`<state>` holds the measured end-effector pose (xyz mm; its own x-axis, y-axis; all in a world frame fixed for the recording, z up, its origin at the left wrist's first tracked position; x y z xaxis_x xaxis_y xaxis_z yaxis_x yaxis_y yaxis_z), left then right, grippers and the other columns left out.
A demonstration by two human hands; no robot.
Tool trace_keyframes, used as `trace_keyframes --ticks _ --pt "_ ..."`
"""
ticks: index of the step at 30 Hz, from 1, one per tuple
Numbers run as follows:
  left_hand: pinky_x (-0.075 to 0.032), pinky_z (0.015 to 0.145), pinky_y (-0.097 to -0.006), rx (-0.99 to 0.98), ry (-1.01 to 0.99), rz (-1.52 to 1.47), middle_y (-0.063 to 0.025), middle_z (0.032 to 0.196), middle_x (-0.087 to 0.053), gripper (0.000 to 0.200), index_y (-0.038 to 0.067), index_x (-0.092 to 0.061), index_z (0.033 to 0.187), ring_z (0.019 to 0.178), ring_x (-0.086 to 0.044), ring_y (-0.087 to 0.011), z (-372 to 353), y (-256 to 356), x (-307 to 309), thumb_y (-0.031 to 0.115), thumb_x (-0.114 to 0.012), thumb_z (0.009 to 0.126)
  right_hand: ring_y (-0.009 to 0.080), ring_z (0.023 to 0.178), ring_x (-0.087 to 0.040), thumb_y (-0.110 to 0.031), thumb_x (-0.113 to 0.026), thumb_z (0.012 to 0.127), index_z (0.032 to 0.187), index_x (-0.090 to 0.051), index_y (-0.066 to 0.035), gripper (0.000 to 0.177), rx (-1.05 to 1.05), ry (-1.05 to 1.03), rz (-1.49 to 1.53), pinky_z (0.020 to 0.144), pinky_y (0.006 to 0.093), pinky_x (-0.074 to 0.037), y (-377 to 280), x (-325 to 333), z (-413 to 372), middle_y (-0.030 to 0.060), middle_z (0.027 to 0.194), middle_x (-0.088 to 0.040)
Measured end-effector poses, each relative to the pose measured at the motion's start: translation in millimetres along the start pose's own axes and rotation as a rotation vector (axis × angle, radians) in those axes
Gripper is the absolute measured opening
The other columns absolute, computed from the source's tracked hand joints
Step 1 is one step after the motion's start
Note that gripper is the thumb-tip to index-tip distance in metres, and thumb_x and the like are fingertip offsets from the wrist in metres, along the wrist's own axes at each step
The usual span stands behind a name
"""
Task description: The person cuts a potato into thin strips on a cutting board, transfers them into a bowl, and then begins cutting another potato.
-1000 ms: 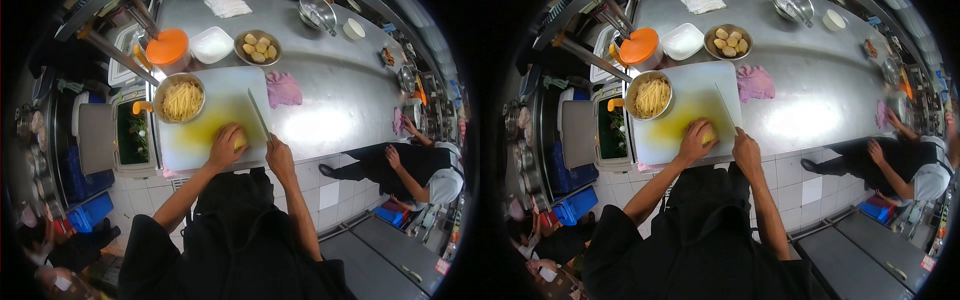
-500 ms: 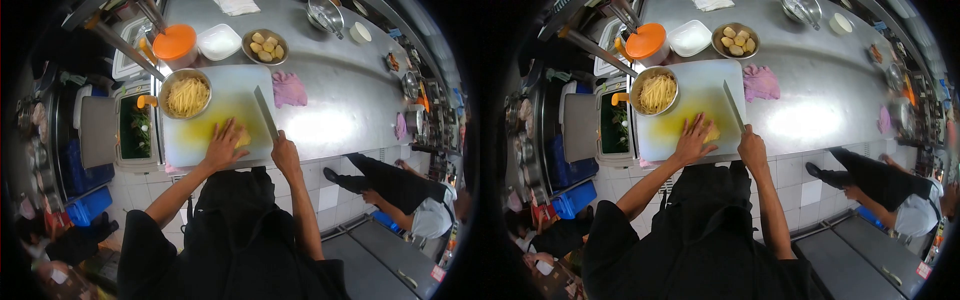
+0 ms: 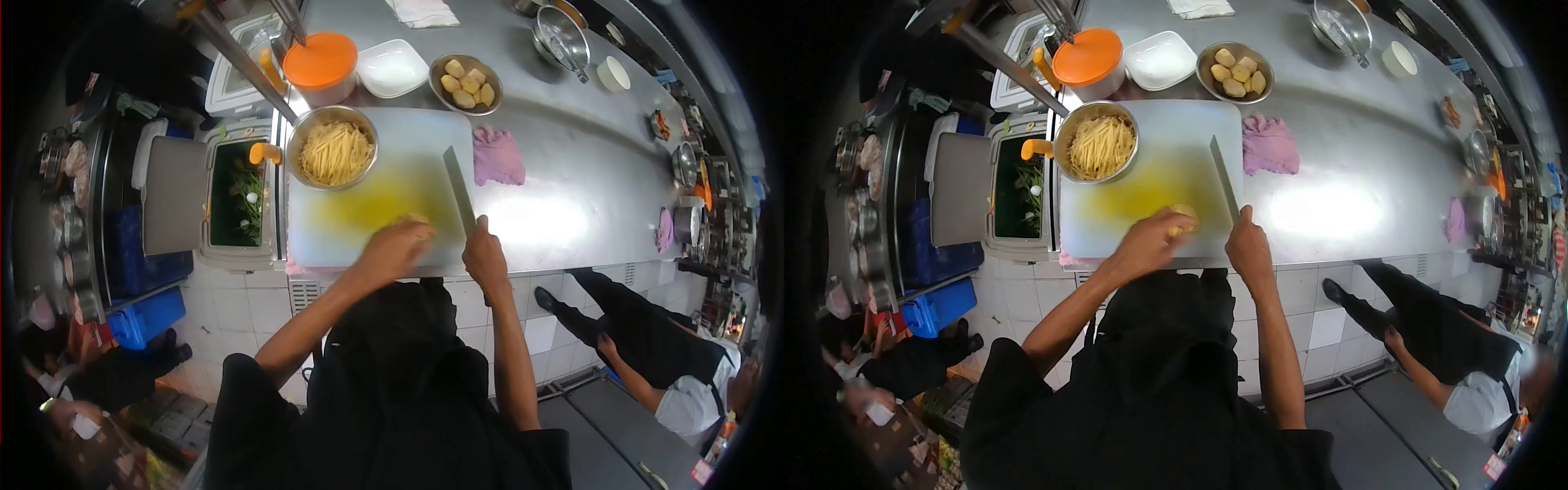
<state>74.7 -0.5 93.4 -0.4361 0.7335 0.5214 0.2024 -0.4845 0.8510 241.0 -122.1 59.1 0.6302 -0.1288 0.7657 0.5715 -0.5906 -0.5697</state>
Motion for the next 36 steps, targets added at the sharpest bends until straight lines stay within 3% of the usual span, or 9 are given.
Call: trace_keyframes --ticks 3,5,6,11,15,19,21,25,36 --pt "-0.054 0.080 -0.0430 -0.312 -0.323 -0.064 -0.0109 0.112 -0.067 0.022 0.009 -0.069 0.110 0.099 -0.065 -0.0311 34.2 150.4 23.8 0.017 -0.065 0.090 0.0530 0.069 -0.061 0.000 -0.048 0.090 0.109 -0.038 0.010 0.024 0.345 0.051 0.169 0.060 0.0597 -0.047 -12.9 6.0 -4.8 0.0324 0.069 -0.061" --pt "-0.053 0.080 -0.0408 -0.613 -0.448 -0.114 -0.0086 0.098 -0.064 0.016 0.002 -0.067 0.096 0.102 -0.064 -0.0250 37.0 251.6 68.1 0.014 -0.067 0.085 0.0543 0.070 -0.061 0.000 -0.049 0.090 0.112 -0.037 0.010 0.027 -0.155 -0.018 -0.083 0.061 0.0605 -0.046 -1.2 -2.0 8.7 0.0333 0.071 -0.061" --pt "-0.053 0.078 -0.0402 -0.693 -0.450 -0.116 -0.0086 0.096 -0.064 0.016 0.002 -0.067 0.095 0.099 -0.064 -0.0244 29.9 283.8 75.9 0.015 -0.067 0.085 0.0553 0.071 -0.060 0.002 -0.048 0.090 0.111 -0.036 0.008 0.026 -0.021 0.011 -0.070 0.061 0.0608 -0.046 -7.0 1.0 5.7 0.0341 0.072 -0.061" --pt "-0.053 0.070 -0.0374 -0.650 -0.480 -0.139 -0.0085 0.088 -0.062 0.017 0.002 -0.067 0.093 0.084 -0.064 -0.0213 -2.6 325.2 83.5 0.017 -0.066 0.083 0.0566 0.069 -0.059 0.006 -0.048 0.086 0.107 -0.036 0.008 0.024 -0.011 0.039 -0.038 0.063 0.0613 -0.047 -10.1 7.2 -0.4 0.0352 0.068 -0.059" --pt "-0.053 0.063 -0.0352 -0.471 -0.505 -0.104 -0.0084 0.081 -0.060 0.018 0.003 -0.066 0.090 0.073 -0.064 -0.0189 -15.2 310.1 70.8 0.018 -0.065 0.082 0.0560 0.068 -0.059 0.007 -0.047 0.084 0.109 -0.037 0.010 0.026 0.171 0.101 -0.064 0.063 0.0619 -0.047 -3.3 3.7 -0.2 0.0345 0.066 -0.059" --pt "-0.053 0.057 -0.0335 -0.216 -0.470 -0.113 -0.0083 0.076 -0.059 0.018 0.003 -0.066 0.089 0.064 -0.064 -0.0170 0.6 270.6 76.5 0.019 -0.065 0.081 0.0524 0.069 -0.063 -0.009 -0.049 0.096 0.129 -0.042 0.008 0.038 -0.112 -0.025 -0.069 0.061 0.0586 -0.048 4.2 -5.4 8.0 0.0317 0.074 -0.063" --pt "-0.053 0.061 -0.0314 -0.211 0.033 -0.375 -0.0067 0.076 -0.069 0.025 0.012 -0.070 0.111 0.064 -0.067 -0.0207 44.5 219.0 116.8 0.011 -0.067 0.086 0.0517 0.068 -0.063 -0.010 -0.049 0.097 0.131 -0.040 0.009 0.040 -0.325 -0.026 -0.089 0.061 0.0588 -0.048 9.8 1.6 2.1 0.0310 0.073 -0.063" --pt "-0.056 0.070 -0.0426 0.155 0.402 0.543 -0.0084 0.121 -0.062 0.044 0.015 -0.062 0.131 0.083 -0.070 -0.0336 29.2 47.3 104.9 0.030 -0.072 0.091 0.0559 0.070 -0.059 0.000 -0.045 0.093 0.103 -0.037 0.005 0.014 0.022 0.059 -0.014 0.064 0.0629 -0.045 -9.7 5.3 2.3 0.0353 0.073 -0.061" --pt "-0.053 0.060 -0.0367 0.139 0.536 0.738 -0.0037 0.086 -0.069 0.019 0.017 -0.077 0.105 0.070 -0.068 -0.0256 -6.4 -46.7 107.2 0.015 -0.069 0.088 0.0532 0.069 -0.061 0.001 -0.047 0.094 0.116 -0.037 0.007 0.025 0.133 0.054 -0.009 0.062 0.0608 -0.046 1.9 -1.9 -0.9 0.0325 0.071 -0.062"
Point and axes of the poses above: each hand's wrist, its own z-axis towards the middle knuckle, its own x-axis out of the back of the hand, y = z × x, the point moved 5 cm from there along z, towards the middle knuckle
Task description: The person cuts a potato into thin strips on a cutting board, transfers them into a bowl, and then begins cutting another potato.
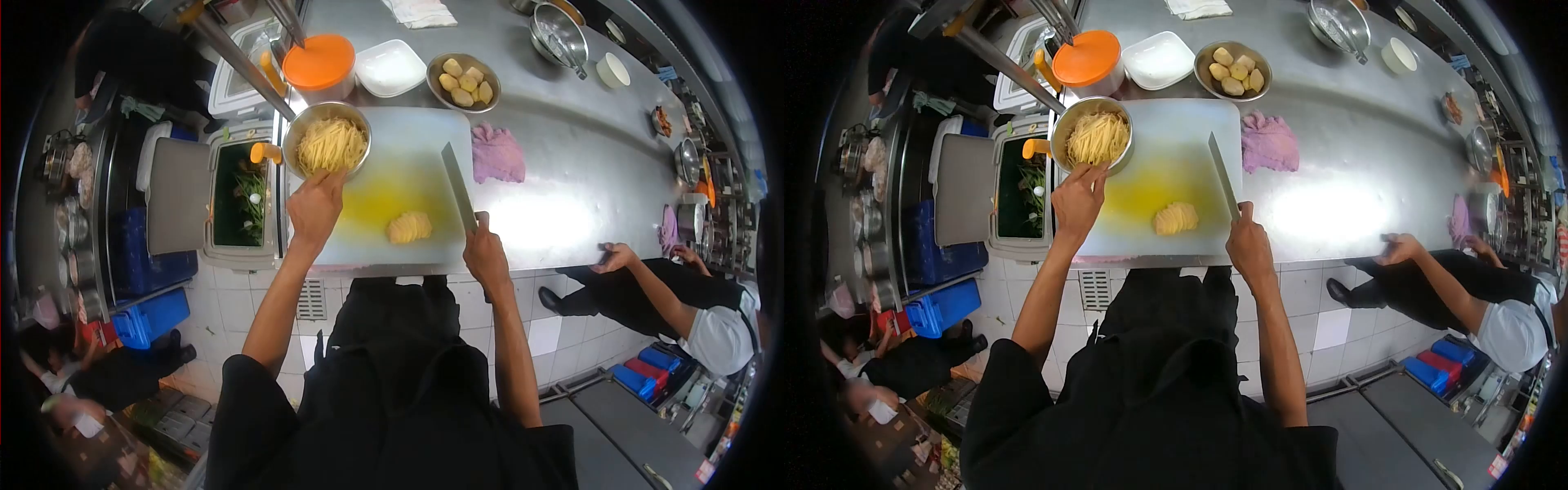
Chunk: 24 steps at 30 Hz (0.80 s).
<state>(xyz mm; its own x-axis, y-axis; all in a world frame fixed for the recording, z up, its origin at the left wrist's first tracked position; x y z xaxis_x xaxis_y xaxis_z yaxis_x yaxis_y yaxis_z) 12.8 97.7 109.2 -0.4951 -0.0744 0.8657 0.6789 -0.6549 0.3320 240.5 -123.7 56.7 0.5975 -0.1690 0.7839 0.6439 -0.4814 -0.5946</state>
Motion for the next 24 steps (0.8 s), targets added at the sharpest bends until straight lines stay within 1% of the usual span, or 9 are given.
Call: trace_keyframes --ticks 4,6,7,8,11,13,18,21,24 --pt "-0.053 0.077 -0.0433 0.091 0.023 -0.059 -0.0089 0.102 -0.068 0.027 0.014 -0.073 0.112 0.090 -0.068 -0.0269 -7.2 20.8 10.7 0.011 -0.069 0.086 0.0522 0.070 -0.062 0.004 -0.047 0.091 0.126 -0.038 0.008 0.036 0.001 0.007 0.023 0.064 0.0599 -0.047 -5.7 2.4 -5.2 0.0314 0.071 -0.062" --pt "-0.050 0.091 -0.0456 -0.211 0.104 -0.128 -0.0123 0.117 -0.066 0.030 0.010 -0.071 0.116 0.104 -0.064 -0.0298 -34.4 47.7 -8.5 0.010 -0.067 0.087 0.0517 0.069 -0.062 0.005 -0.046 0.090 0.125 -0.038 0.007 0.037 -0.015 0.016 0.022 0.064 0.0596 -0.048 -13.0 5.0 -5.0 0.0312 0.071 -0.062" --pt "-0.050 0.096 -0.0451 -0.201 -0.072 -0.325 -0.0105 0.119 -0.068 0.028 0.007 -0.070 0.117 0.108 -0.064 -0.0304 -53.3 59.0 -25.3 0.008 -0.064 0.089 0.0511 0.069 -0.062 0.006 -0.046 0.088 0.125 -0.039 0.007 0.037 -0.017 0.016 0.022 0.063 0.0592 -0.048 -14.1 6.3 -5.2 0.0309 0.071 -0.062" --pt "-0.039 0.111 -0.0477 -0.367 -0.259 -0.316 -0.0143 0.138 -0.059 0.041 0.006 -0.060 0.135 0.130 -0.053 -0.0328 -76.8 69.7 -47.2 0.017 -0.059 0.096 0.0511 0.069 -0.062 0.006 -0.046 0.088 0.125 -0.039 0.007 0.037 -0.015 0.015 0.018 0.063 0.0592 -0.048 -12.9 6.2 -6.3 0.0309 0.071 -0.062" --pt "-0.025 0.121 -0.0477 -0.356 -0.428 -0.342 -0.0151 0.154 -0.044 0.055 0.006 -0.046 0.148 0.145 -0.036 -0.0313 -93.4 93.9 -70.2 0.025 -0.057 0.098 0.0498 0.067 -0.063 0.007 -0.047 0.087 0.124 -0.040 0.008 0.038 -0.001 0.021 -0.008 0.062 0.0579 -0.048 -11.1 4.2 -2.1 0.0299 0.070 -0.062" --pt "-0.023 0.122 -0.0476 -0.384 -0.477 -0.308 -0.0143 0.158 -0.037 0.060 0.006 -0.039 0.152 0.148 -0.032 -0.0310 -99.9 92.4 -84.8 0.028 -0.056 0.099 0.0499 0.067 -0.062 -0.001 -0.047 0.097 0.124 -0.039 0.006 0.029 -0.008 0.029 0.014 0.058 0.0575 -0.046 -8.3 2.7 -5.8 0.0293 0.069 -0.062" --pt "-0.017 0.124 -0.0470 -0.413 -0.541 -0.269 -0.0118 0.163 -0.030 0.071 0.007 -0.026 0.158 0.151 -0.025 -0.0292 -104.0 91.2 -93.4 0.035 -0.054 0.100 0.0493 0.064 -0.062 -0.002 -0.047 0.097 0.123 -0.039 0.007 0.029 0.029 0.055 -0.006 0.057 0.0568 -0.046 -7.2 -0.4 -9.5 0.0285 0.068 -0.061" --pt "-0.026 0.119 -0.0493 -0.375 -0.454 -0.341 -0.0130 0.157 -0.038 0.059 0.007 -0.043 0.149 0.144 -0.037 -0.0326 -94.8 93.8 -84.1 0.030 -0.059 0.098 0.0490 0.062 -0.061 -0.002 -0.048 0.097 0.122 -0.039 0.007 0.028 0.034 0.071 -0.026 0.056 0.0563 -0.046 -7.1 1.1 -5.1 0.0280 0.067 -0.061" --pt "-0.044 0.103 -0.0472 -0.269 -0.275 -0.387 -0.0126 0.131 -0.058 0.032 0.009 -0.062 0.125 0.122 -0.056 -0.0325 -76.8 94.1 -68.1 0.022 -0.059 0.096 0.0487 0.061 -0.060 -0.002 -0.048 0.097 0.122 -0.038 0.006 0.028 0.050 0.080 -0.034 0.055 0.0557 -0.046 -9.5 4.0 -6.8 0.0275 0.065 -0.061"
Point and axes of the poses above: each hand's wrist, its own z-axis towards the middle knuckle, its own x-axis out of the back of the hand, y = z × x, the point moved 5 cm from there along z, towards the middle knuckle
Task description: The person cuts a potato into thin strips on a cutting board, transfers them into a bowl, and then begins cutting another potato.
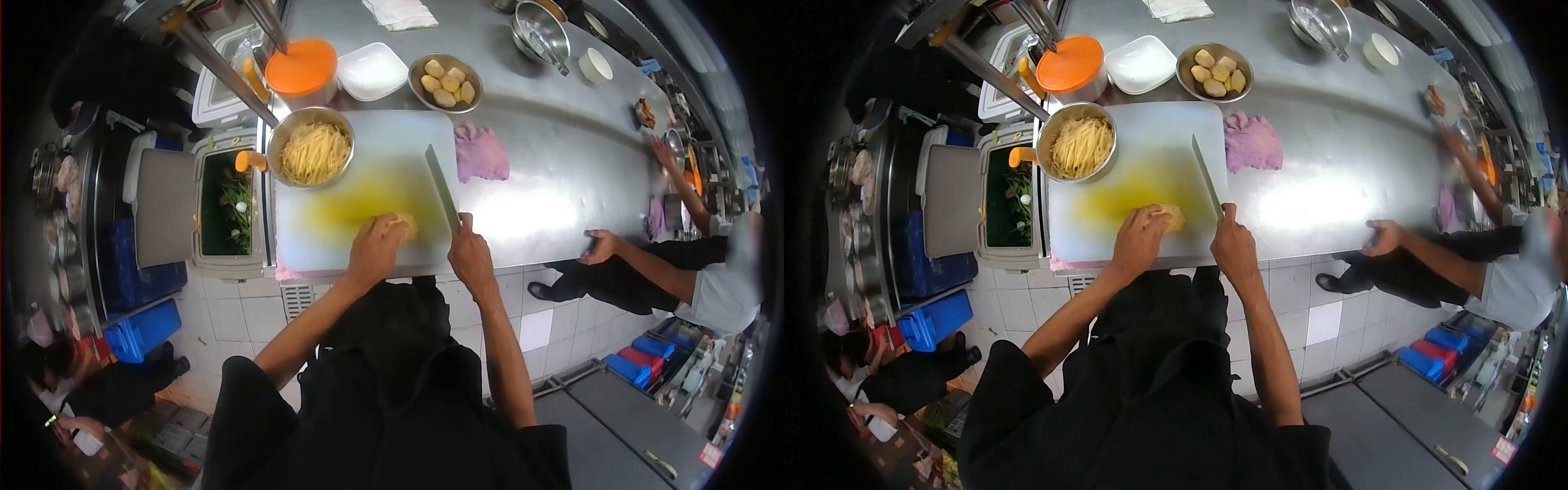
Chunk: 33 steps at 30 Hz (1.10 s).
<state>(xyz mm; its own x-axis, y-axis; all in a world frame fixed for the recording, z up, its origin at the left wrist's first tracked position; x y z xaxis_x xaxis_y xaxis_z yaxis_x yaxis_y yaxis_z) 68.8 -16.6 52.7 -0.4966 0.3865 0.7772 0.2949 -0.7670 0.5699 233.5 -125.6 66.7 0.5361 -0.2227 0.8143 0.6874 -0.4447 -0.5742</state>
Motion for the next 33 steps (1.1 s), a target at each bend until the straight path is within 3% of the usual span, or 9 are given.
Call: trace_keyframes --ticks 2,4,5,8,10,21,23,29,33 --pt "-0.051 0.082 -0.0450 0.178 0.072 -0.103 -0.0105 0.103 -0.062 0.010 0.006 -0.067 0.100 0.097 -0.061 -0.0321 5.1 -18.9 -9.2 0.009 -0.066 0.091 0.0485 0.061 -0.060 -0.002 -0.048 0.097 0.121 -0.038 0.006 0.028 0.023 0.003 0.002 0.054 0.0554 -0.045 -0.8 0.7 0.8 0.0272 0.065 -0.061" --pt "-0.052 0.080 -0.0431 0.143 0.081 -0.097 -0.0098 0.098 -0.061 0.009 0.007 -0.067 0.099 0.095 -0.062 -0.0313 10.9 -21.2 -15.2 0.009 -0.065 0.091 0.0487 0.064 -0.063 0.007 -0.049 0.086 0.124 -0.039 0.007 0.039 -0.007 -0.029 0.003 0.058 0.0568 -0.049 -0.4 -1.3 2.9 0.0278 0.066 -0.062" --pt "-0.053 0.077 -0.0413 0.105 0.083 -0.089 -0.0090 0.093 -0.060 0.008 0.007 -0.066 0.098 0.093 -0.062 -0.0305 10.9 -21.0 -17.1 0.008 -0.065 0.090 0.0487 0.064 -0.063 0.007 -0.049 0.086 0.124 -0.039 0.007 0.039 -0.005 -0.035 0.002 0.058 0.0568 -0.049 -2.0 -1.6 0.3 0.0278 0.066 -0.062" --pt "-0.054 0.079 -0.0413 0.066 0.060 -0.021 -0.0076 0.096 -0.059 0.020 0.009 -0.064 0.105 0.093 -0.061 -0.0294 9.2 -24.9 -26.3 0.006 -0.058 0.086 0.0493 0.067 -0.064 0.005 -0.047 0.088 0.126 -0.040 0.007 0.039 -0.071 -0.107 -0.062 0.060 0.0579 -0.049 -19.1 5.9 -9.8 0.0292 0.071 -0.064" --pt "-0.054 0.078 -0.0411 0.061 0.044 -0.008 -0.0074 0.096 -0.058 0.021 0.009 -0.064 0.105 0.093 -0.061 -0.0291 7.7 -20.0 -22.6 0.007 -0.059 0.085 0.0502 0.066 -0.063 -0.004 -0.045 0.098 0.125 -0.041 0.003 0.028 -0.089 -0.127 -0.042 0.059 0.0583 -0.048 -33.0 5.8 -27.3 0.0302 0.068 -0.062" --pt "-0.053 0.083 -0.0397 0.126 -0.083 0.036 -0.0109 0.101 -0.059 0.034 0.006 -0.066 0.117 0.097 -0.060 -0.0296 16.0 -18.0 -27.0 0.002 -0.055 0.085 0.0501 0.070 -0.063 -0.005 -0.044 0.100 0.130 -0.042 0.002 0.031 -0.086 -0.249 -0.065 0.062 0.0591 -0.047 -50.5 -1.8 -66.9 0.0304 0.077 -0.065" --pt "-0.055 0.078 -0.0390 0.080 -0.007 0.070 -0.0090 0.096 -0.059 0.025 0.009 -0.069 0.111 0.092 -0.061 -0.0272 16.3 -18.4 -26.8 0.009 -0.058 0.089 0.0503 0.070 -0.063 -0.003 -0.046 0.097 0.127 -0.041 0.003 0.032 -0.093 -0.295 -0.083 0.062 0.0590 -0.047 -50.4 1.6 -68.6 0.0301 0.076 -0.064" --pt "-0.054 0.078 -0.0394 0.094 -0.015 0.088 -0.0088 0.097 -0.058 0.026 0.009 -0.069 0.112 0.092 -0.060 -0.0275 15.4 -19.2 -29.0 0.008 -0.058 0.088 0.0513 0.065 -0.060 0.004 -0.046 0.088 0.125 -0.037 0.007 0.038 0.035 -0.177 -0.041 0.059 0.0593 -0.045 -27.1 -35.2 -52.9 0.0288 0.070 -0.060" --pt "-0.054 0.078 -0.0398 0.109 -0.030 0.111 -0.0087 0.096 -0.058 0.026 0.009 -0.069 0.113 0.093 -0.060 -0.0279 19.6 -21.9 -28.4 0.008 -0.058 0.089 0.0521 0.065 -0.059 0.007 -0.046 0.086 0.122 -0.037 0.008 0.037 0.022 -0.216 -0.071 0.058 0.0597 -0.045 -58.6 -0.8 -46.0 0.0295 0.068 -0.059"
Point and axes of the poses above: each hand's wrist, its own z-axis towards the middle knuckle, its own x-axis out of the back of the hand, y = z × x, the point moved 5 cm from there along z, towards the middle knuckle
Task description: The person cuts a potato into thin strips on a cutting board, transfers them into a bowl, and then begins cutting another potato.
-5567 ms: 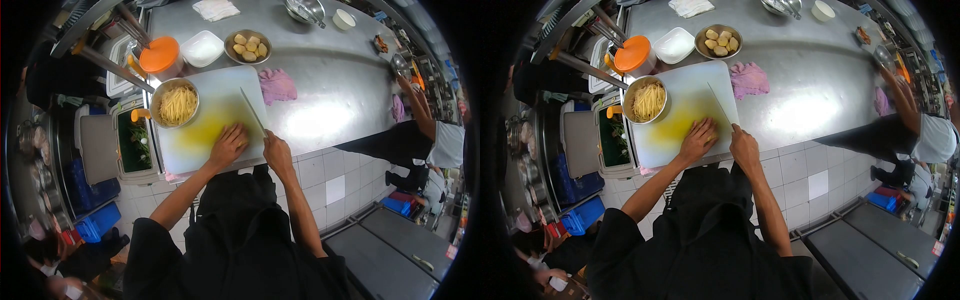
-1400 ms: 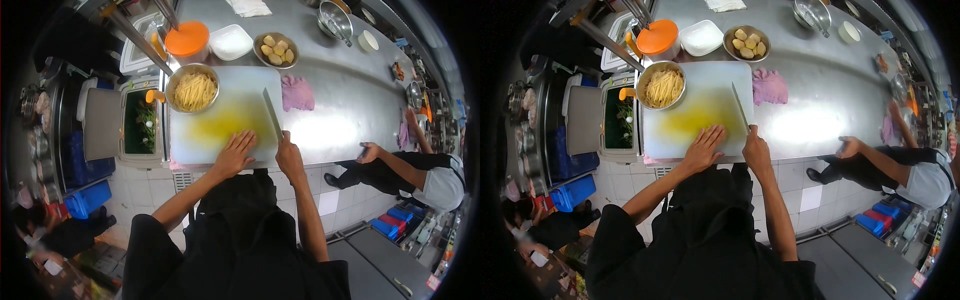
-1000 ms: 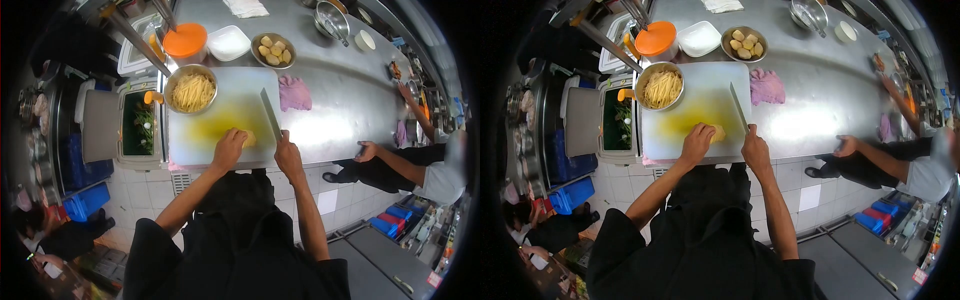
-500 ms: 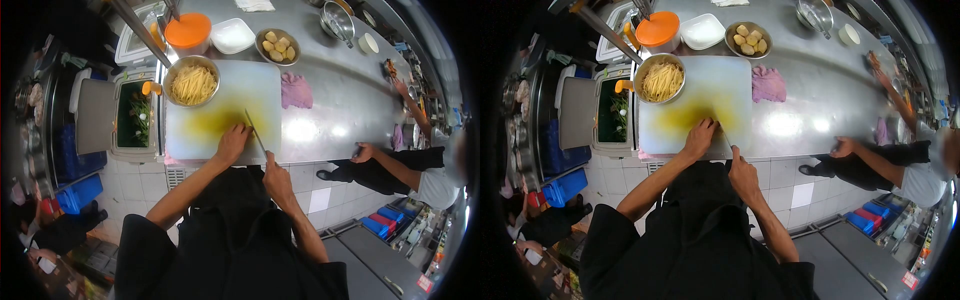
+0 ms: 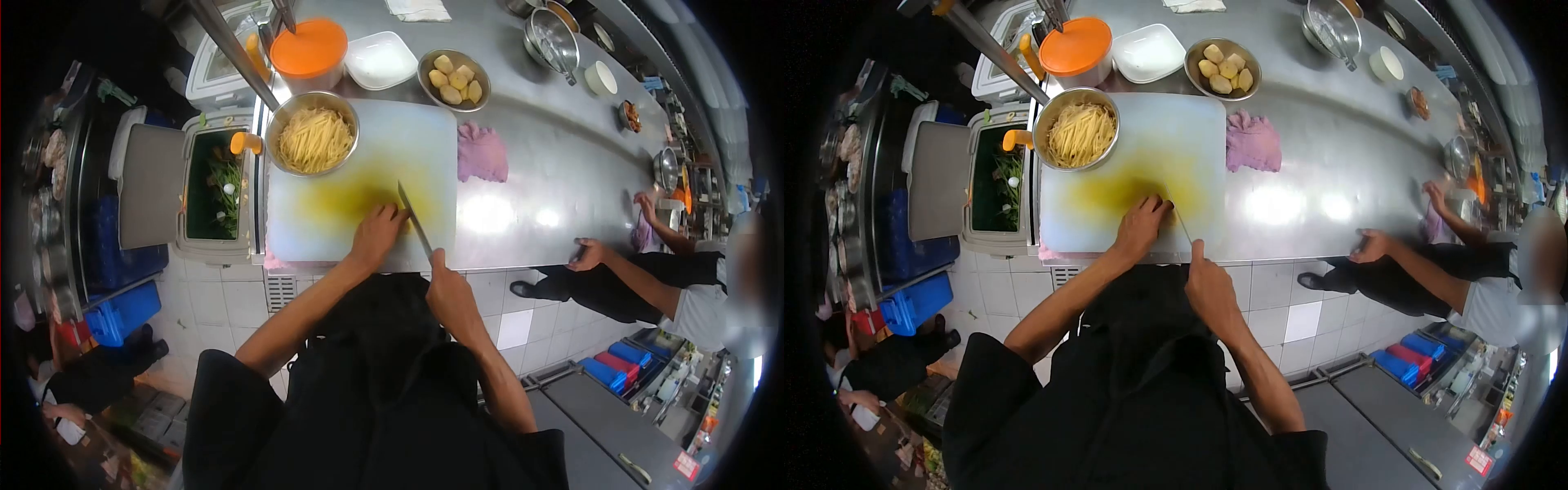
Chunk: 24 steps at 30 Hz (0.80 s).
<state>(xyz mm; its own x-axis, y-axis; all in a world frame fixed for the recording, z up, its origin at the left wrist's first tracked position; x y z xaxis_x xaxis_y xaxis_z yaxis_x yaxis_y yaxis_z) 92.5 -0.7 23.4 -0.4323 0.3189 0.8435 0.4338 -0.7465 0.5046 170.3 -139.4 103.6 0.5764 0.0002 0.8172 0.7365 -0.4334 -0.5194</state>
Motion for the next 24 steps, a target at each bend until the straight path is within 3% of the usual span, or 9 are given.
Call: trace_keyframes --ticks 2,5,8,12,14,18,20,24 --pt "-0.054 0.078 -0.0404 -0.002 0.014 -0.058 -0.0088 0.097 -0.058 0.027 0.009 -0.068 0.114 0.093 -0.060 -0.0284 -5.4 0.8 0.6 0.009 -0.058 0.089 0.0508 0.071 -0.062 0.007 -0.049 0.084 0.114 -0.037 0.005 0.033 -0.080 -0.077 0.029 0.064 0.0570 -0.051 15.0 -19.3 -5.3 0.0314 0.077 -0.062" --pt "-0.054 0.078 -0.0407 -0.007 0.003 -0.049 -0.0093 0.097 -0.059 0.027 0.007 -0.068 0.115 0.093 -0.060 -0.0287 -4.8 1.7 1.8 0.008 -0.058 0.089 0.0532 0.067 -0.060 0.007 -0.047 0.085 0.119 -0.036 0.007 0.036 -0.001 -0.006 0.041 0.060 0.0601 -0.047 19.2 -29.4 11.0 0.0331 0.068 -0.059" --pt "-0.054 0.078 -0.0408 0.020 0.017 -0.040 -0.0097 0.097 -0.059 0.027 0.006 -0.068 0.114 0.093 -0.060 -0.0289 -7.2 -2.1 -3.8 0.008 -0.057 0.089 0.0537 0.066 -0.060 0.006 -0.047 0.086 0.115 -0.037 0.006 0.031 -0.060 -0.051 0.019 0.059 0.0611 -0.046 -8.6 6.2 -3.5 0.0334 0.069 -0.059" --pt "-0.054 0.079 -0.0405 0.012 0.060 -0.071 -0.0096 0.098 -0.059 0.028 0.006 -0.067 0.114 0.093 -0.060 -0.0292 -7.7 0.5 0.0 0.007 -0.057 0.088 0.0540 0.068 -0.060 0.005 -0.048 0.086 0.112 -0.038 0.005 0.027 -0.063 0.024 0.055 0.059 0.0614 -0.046 16.9 -27.3 6.3 0.0336 0.070 -0.060" --pt "-0.053 0.080 -0.0406 0.026 0.024 -0.104 -0.0094 0.098 -0.060 0.029 0.006 -0.067 0.114 0.094 -0.060 -0.0298 -9.3 0.8 2.6 0.007 -0.056 0.087 0.0528 0.072 -0.063 0.007 -0.050 0.082 0.118 -0.035 0.008 0.039 -0.060 -0.094 0.006 0.065 0.0594 -0.050 4.1 -15.9 14.2 0.0326 0.076 -0.063" --pt "-0.053 0.080 -0.0408 0.002 0.051 -0.087 -0.0094 0.099 -0.060 0.030 0.006 -0.066 0.115 0.094 -0.060 -0.0302 -13.8 -1.9 -0.3 0.006 -0.056 0.087 0.0515 0.066 -0.062 0.007 -0.050 0.086 0.114 -0.039 0.007 0.030 -0.116 -0.097 0.024 0.058 0.0595 -0.047 6.0 -14.1 -3.4 0.0328 0.067 -0.060" --pt "-0.053 0.080 -0.0409 0.001 0.065 -0.097 -0.0095 0.099 -0.060 0.030 0.006 -0.066 0.115 0.094 -0.060 -0.0300 -11.7 -1.6 1.0 0.006 -0.056 0.087 0.0533 0.072 -0.062 0.008 -0.049 0.081 0.121 -0.036 0.010 0.042 -0.051 -0.045 0.048 0.067 0.0601 -0.048 23.1 -42.0 5.4 0.0343 0.075 -0.062" --pt "-0.053 0.080 -0.0407 0.009 0.029 -0.105 -0.0097 0.099 -0.059 0.030 0.005 -0.066 0.114 0.095 -0.060 -0.0297 -4.9 -5.7 -2.8 0.005 -0.056 0.086 0.0536 0.072 -0.061 0.008 -0.048 0.082 0.117 -0.036 0.008 0.037 -0.088 -0.110 0.013 0.067 0.0606 -0.048 -2.0 -0.1 15.5 0.0347 0.075 -0.062"
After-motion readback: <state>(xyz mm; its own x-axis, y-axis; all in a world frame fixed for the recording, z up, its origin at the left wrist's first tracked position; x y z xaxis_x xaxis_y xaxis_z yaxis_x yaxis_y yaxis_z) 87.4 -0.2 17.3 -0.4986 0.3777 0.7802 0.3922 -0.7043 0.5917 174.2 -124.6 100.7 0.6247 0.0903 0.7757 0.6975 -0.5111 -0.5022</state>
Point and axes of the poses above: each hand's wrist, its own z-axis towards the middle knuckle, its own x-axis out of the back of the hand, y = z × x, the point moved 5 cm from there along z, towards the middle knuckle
